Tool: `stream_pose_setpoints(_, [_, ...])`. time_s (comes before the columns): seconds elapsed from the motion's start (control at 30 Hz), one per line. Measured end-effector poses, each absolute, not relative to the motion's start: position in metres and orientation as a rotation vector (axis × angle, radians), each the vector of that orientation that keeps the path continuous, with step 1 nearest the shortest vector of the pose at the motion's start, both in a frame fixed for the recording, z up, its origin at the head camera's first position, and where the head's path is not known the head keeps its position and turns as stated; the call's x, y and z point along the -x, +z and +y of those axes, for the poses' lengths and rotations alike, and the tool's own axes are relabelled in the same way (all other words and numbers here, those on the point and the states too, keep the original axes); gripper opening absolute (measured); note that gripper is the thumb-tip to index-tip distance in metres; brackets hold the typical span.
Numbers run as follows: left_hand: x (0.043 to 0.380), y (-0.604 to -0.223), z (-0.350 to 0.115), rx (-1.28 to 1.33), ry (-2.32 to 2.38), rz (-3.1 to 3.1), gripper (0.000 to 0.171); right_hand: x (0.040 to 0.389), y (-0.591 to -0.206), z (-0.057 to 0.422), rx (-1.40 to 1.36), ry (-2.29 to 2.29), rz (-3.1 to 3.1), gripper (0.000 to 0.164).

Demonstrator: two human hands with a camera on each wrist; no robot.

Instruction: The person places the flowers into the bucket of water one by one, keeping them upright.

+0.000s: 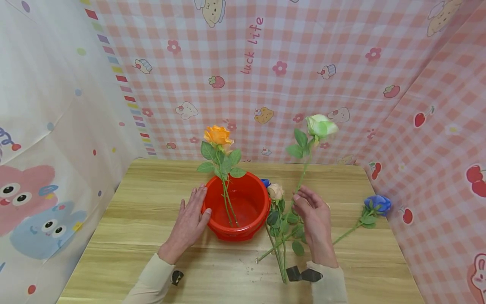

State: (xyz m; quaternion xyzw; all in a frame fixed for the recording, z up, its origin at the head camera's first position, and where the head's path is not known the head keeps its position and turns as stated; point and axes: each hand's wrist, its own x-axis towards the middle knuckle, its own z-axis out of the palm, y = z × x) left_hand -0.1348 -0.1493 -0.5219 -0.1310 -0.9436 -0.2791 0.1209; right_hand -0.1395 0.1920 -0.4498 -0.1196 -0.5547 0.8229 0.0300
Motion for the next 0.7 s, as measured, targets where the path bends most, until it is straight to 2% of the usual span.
stream_pose_setpoints(0.7, [0.134,-0.521,-0.149,0.380,-0.811,-2.760,0.064,0.145,-0.418,0.169,0.216,2.584,-1.557,0.025])
